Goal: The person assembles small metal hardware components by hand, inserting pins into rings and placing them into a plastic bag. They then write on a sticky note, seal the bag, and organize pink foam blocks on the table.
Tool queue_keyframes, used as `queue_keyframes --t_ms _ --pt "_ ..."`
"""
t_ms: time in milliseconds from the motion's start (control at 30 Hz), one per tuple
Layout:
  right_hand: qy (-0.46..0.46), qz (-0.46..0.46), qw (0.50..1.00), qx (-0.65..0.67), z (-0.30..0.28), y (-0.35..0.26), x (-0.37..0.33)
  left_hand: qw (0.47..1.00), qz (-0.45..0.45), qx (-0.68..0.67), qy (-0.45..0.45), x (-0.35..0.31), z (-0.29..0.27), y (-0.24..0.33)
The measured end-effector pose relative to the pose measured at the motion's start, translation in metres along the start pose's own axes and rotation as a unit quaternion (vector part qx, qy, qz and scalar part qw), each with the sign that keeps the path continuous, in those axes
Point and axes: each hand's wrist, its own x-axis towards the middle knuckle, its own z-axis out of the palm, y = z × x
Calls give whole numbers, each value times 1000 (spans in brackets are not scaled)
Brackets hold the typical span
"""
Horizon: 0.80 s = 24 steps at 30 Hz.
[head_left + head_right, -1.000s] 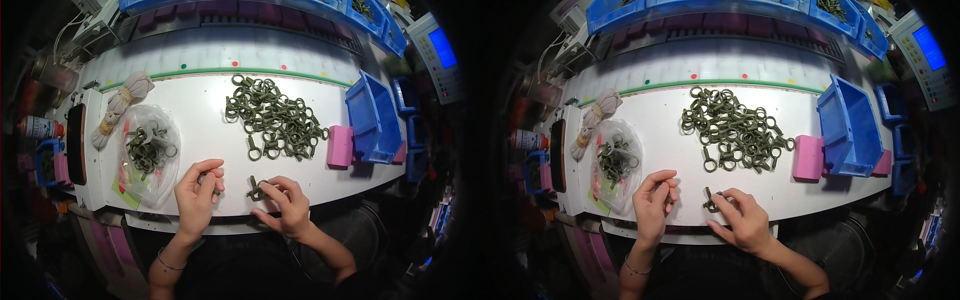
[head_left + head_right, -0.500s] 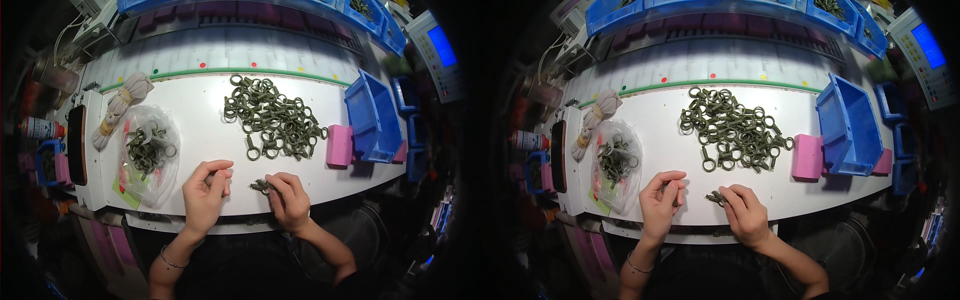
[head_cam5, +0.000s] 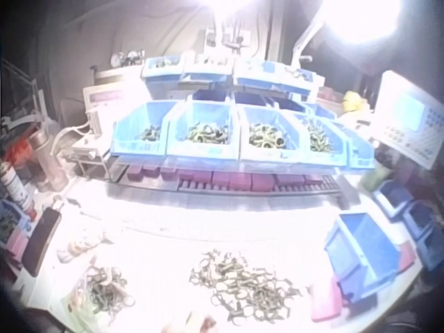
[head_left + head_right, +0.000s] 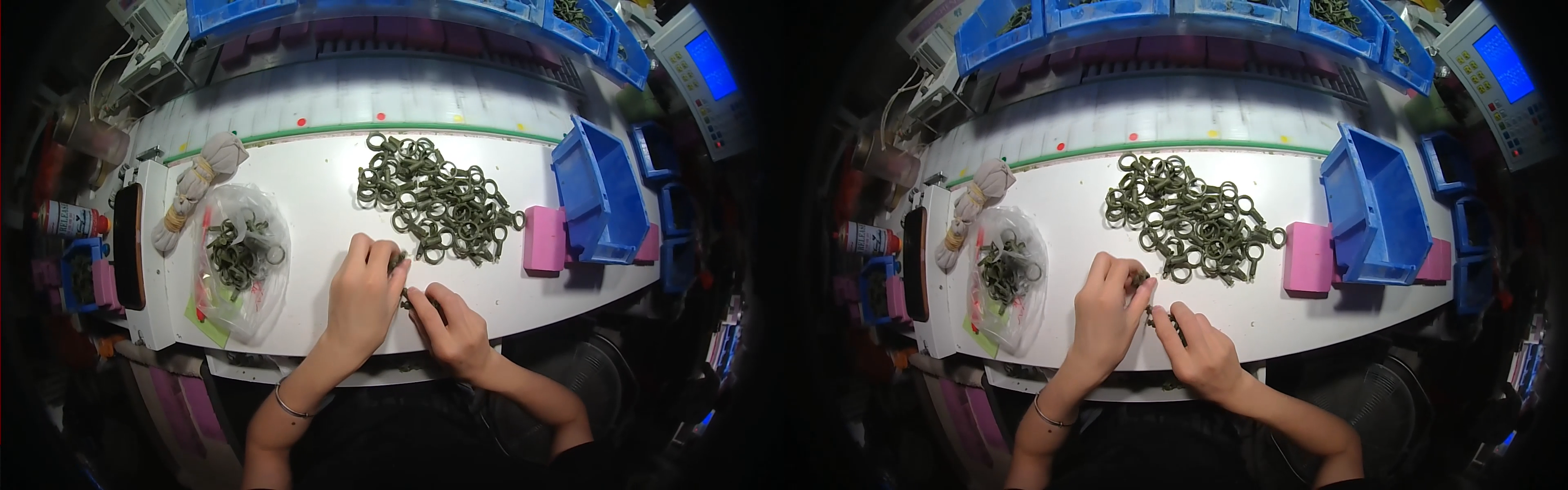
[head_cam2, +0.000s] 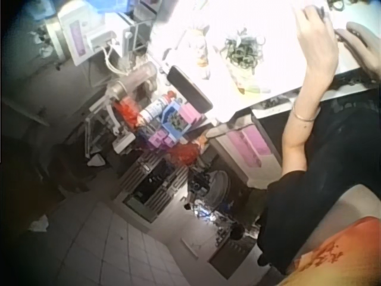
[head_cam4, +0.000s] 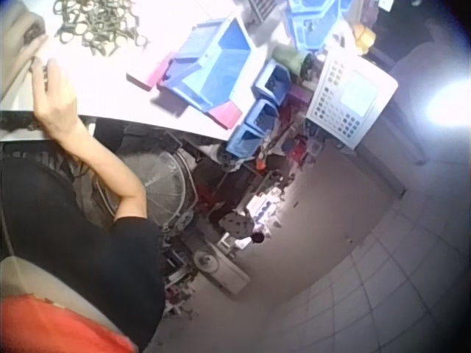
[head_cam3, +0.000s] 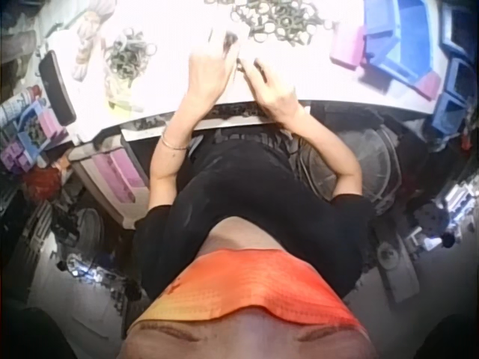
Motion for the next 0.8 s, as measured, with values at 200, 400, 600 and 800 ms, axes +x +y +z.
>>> queue_keyframes --t_ms 200,400,600,800 --pt "-28 101 987 121 -9 -7 14 993 -77 -89 -24 -16 -32 -1" --pt "-71 165 934 309 -15 -26 53 983 -126 -127 42 -36 -81 0" --pt "-79 71 899 424 8 -85 142 970 -114 30 212 -16 -131 -19" --pt "-55 33 927 370 60 -100 185 961 -129 9 243 -15 -130 -55"
